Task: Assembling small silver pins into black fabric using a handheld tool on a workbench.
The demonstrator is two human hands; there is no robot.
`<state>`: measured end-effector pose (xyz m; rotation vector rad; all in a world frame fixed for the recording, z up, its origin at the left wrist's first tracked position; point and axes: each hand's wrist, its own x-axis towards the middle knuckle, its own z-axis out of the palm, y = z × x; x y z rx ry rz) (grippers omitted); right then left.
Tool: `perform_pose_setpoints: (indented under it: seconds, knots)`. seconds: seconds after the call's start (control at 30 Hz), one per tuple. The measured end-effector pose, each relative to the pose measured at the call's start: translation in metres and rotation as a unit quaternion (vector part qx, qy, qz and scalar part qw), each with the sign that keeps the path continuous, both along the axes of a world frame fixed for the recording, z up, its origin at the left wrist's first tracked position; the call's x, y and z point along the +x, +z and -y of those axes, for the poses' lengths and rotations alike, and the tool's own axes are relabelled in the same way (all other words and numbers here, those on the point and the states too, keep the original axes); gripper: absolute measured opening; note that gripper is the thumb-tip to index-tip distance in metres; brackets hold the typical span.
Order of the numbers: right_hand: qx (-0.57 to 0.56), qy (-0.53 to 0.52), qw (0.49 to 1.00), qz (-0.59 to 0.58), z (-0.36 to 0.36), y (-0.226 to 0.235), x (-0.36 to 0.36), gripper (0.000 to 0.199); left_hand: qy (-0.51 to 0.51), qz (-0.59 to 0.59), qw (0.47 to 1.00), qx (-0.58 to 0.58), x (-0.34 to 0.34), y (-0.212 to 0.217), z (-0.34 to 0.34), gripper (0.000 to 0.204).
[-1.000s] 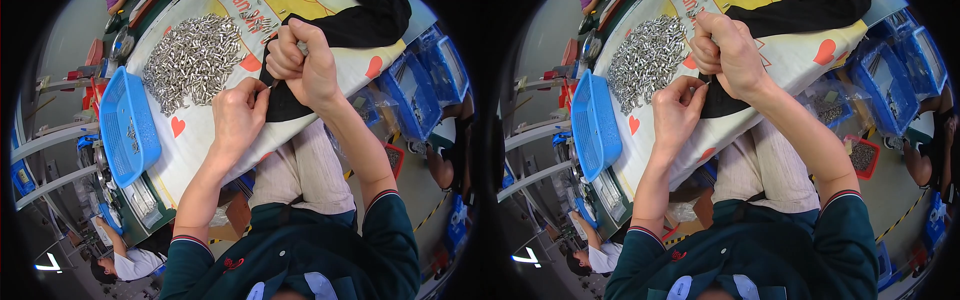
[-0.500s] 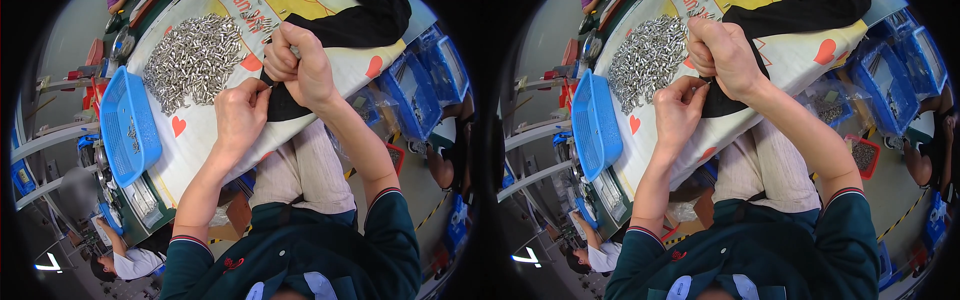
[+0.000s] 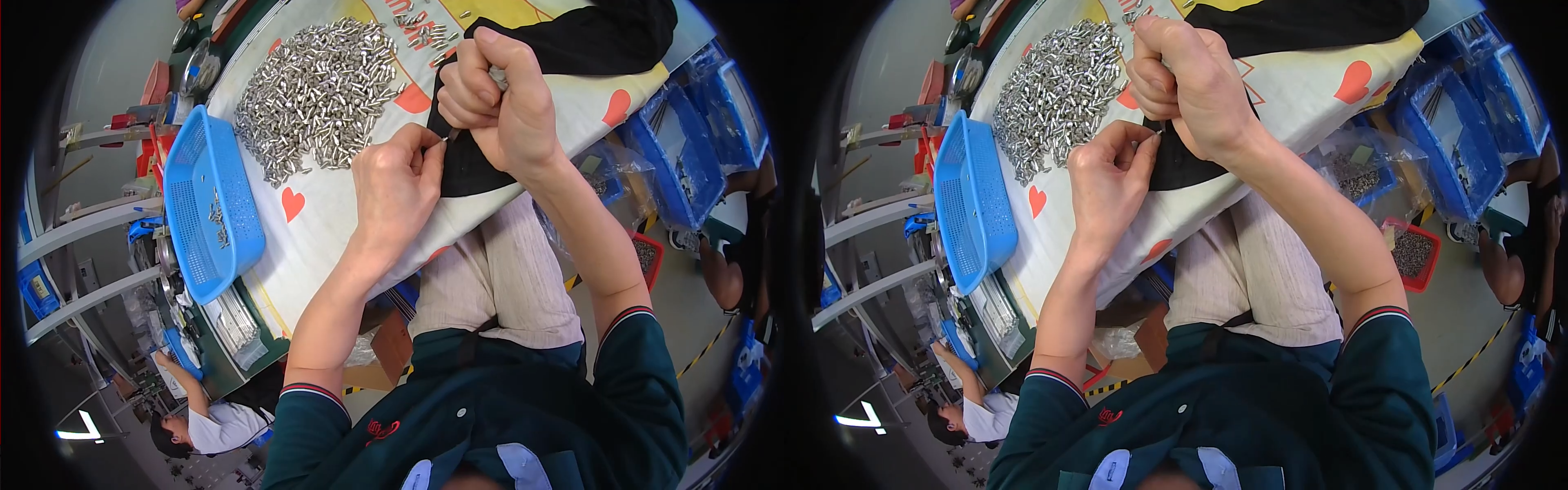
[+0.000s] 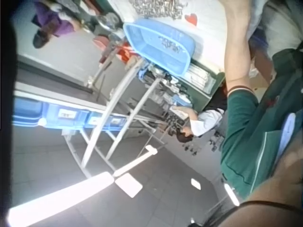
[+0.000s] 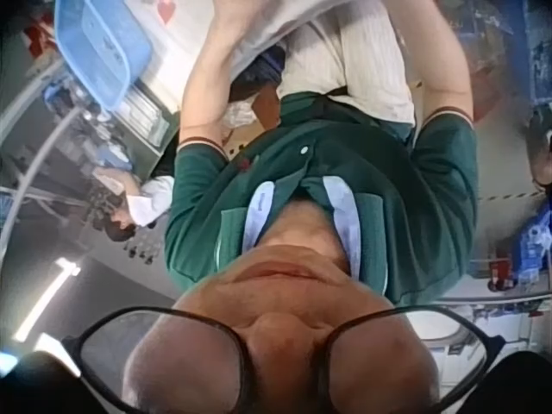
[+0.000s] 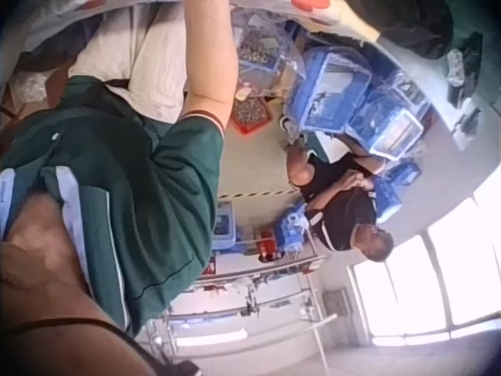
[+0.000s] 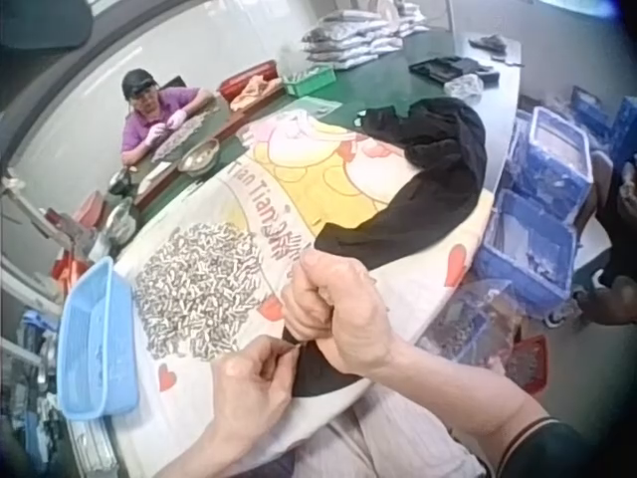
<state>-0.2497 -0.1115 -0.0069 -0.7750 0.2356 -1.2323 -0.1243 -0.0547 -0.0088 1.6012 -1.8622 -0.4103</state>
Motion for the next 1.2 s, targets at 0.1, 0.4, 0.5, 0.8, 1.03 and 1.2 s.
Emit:
perform_pose_setpoints:
  seconds: [0.1,0.4,0.5,0.8,1.03,1.2]
  knots:
    - [-0.002,-0.002,1.000,-0.005,0.000,0.000,0.001,0.040,-0.001,-0.001,1.000,-0.001,0.000,0.001,0.000,0.006]
    - [-0.071,-0.030,0.992,-0.099,-0.007,0.005,0.010,0.040,-0.013,-0.010,0.999,0.041,0.002,0.002,0.006,0.002]
    - [-0.092,-0.061,0.984,-0.139,-0.007,0.003,0.017,0.040,-0.028,-0.021,0.999,0.019,-0.001,0.006,0.005,0.002]
    - [0.042,-0.060,0.996,-0.045,0.000,0.000,0.003,0.038,-0.005,0.061,0.998,0.016,-0.001,0.011,-0.002,0.006]
    - [0.048,-0.048,0.996,-0.055,0.002,0.005,0.004,0.037,-0.015,0.049,0.998,0.024,-0.002,0.006,0.001,0.008]
    - [0.045,-0.047,0.997,-0.049,0.001,0.004,0.004,0.038,-0.026,-0.261,0.957,0.124,0.008,0.012,0.004,0.011]
